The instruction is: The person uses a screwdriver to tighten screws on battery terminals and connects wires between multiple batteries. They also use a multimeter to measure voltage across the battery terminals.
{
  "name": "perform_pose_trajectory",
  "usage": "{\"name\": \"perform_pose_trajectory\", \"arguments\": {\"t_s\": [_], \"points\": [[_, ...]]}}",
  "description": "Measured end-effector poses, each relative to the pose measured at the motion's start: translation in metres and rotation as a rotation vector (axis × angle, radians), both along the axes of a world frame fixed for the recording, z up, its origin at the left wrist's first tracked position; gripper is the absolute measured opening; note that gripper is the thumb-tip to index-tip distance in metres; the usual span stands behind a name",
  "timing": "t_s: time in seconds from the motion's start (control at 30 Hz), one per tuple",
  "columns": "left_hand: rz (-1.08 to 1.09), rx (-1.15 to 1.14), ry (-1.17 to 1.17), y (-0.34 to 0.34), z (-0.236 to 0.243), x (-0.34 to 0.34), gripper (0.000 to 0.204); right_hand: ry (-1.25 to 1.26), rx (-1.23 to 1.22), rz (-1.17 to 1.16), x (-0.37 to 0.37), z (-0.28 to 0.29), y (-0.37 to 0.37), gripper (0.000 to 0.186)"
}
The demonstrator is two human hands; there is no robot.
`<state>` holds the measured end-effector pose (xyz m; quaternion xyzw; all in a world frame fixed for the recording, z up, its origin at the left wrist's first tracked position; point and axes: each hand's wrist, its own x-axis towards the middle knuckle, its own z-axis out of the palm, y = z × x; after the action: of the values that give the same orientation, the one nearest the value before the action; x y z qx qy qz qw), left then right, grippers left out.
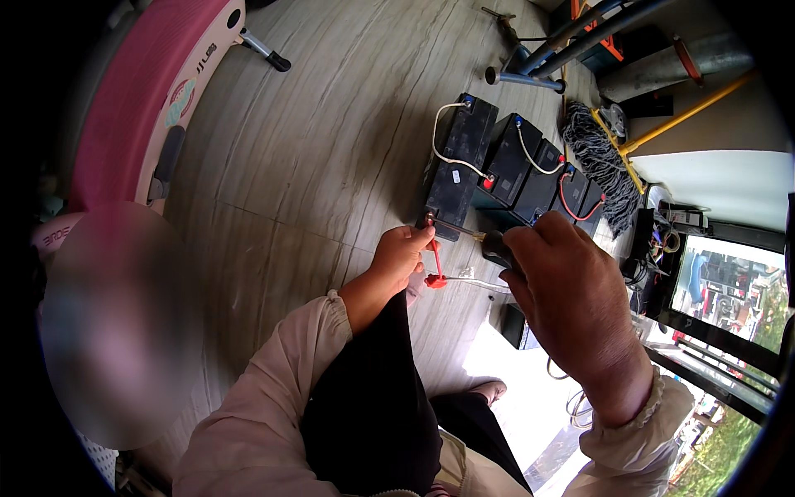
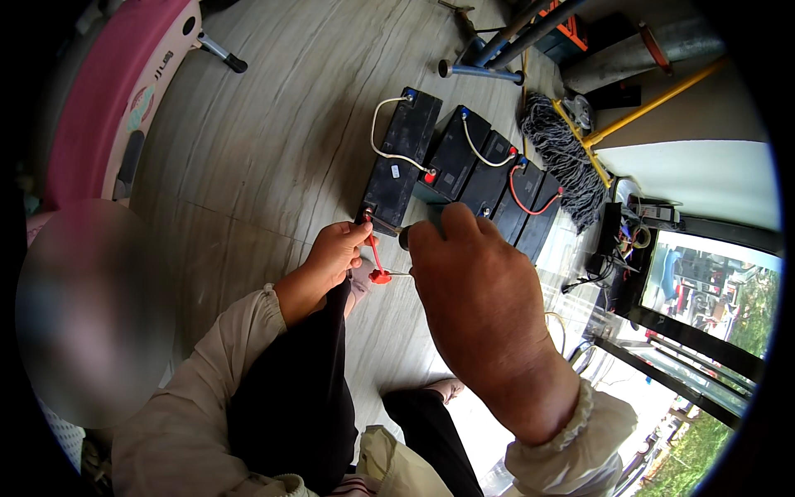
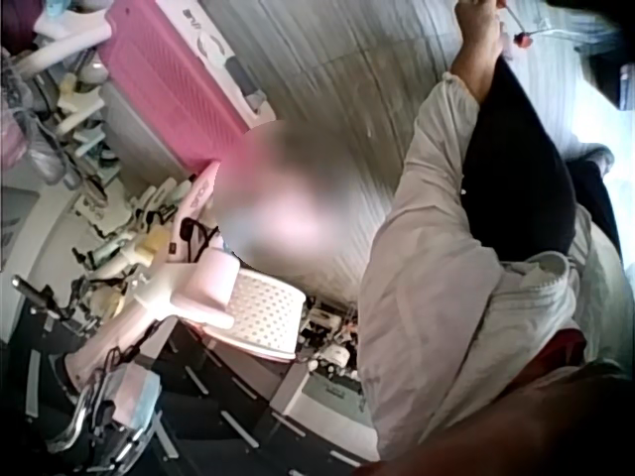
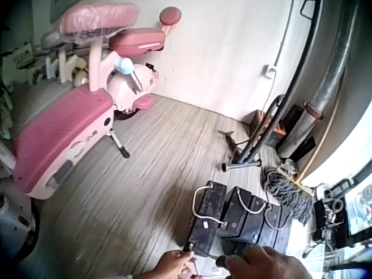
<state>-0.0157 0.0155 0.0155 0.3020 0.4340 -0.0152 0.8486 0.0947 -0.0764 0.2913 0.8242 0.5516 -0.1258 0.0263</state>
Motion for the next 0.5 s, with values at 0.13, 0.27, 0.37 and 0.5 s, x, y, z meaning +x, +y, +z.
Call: {"name": "perform_pose_trajectory", "arguments": {"t_s": [0.13, 0.27, 0.37, 0.5], "points": [[-0.018, -0.003, 0.014, 0.001, 0.000, 0.001, 0.025, 0.047, -0.028, -0.043, 0.001, 0.003, 0.002, 0.016], [-0.018, -0.013, 0.007, 0.000, -0.003, 0.001, 0.025, 0.068, -0.017, -0.049, 0.002, 0.003, 0.003, 0.016], [-0.043, 0.033, 0.010, 0.000, -0.014, -0.003, 0.028, 0.077, -0.011, -0.039, 0.003, 0.003, 0.007, 0.023], [-0.076, 0.914, 0.157, -0.001, -0.016, 0.000, 0.031, 0.038, -0.115, 0.010, 0.005, 0.002, 0.026, 0.026]]}}
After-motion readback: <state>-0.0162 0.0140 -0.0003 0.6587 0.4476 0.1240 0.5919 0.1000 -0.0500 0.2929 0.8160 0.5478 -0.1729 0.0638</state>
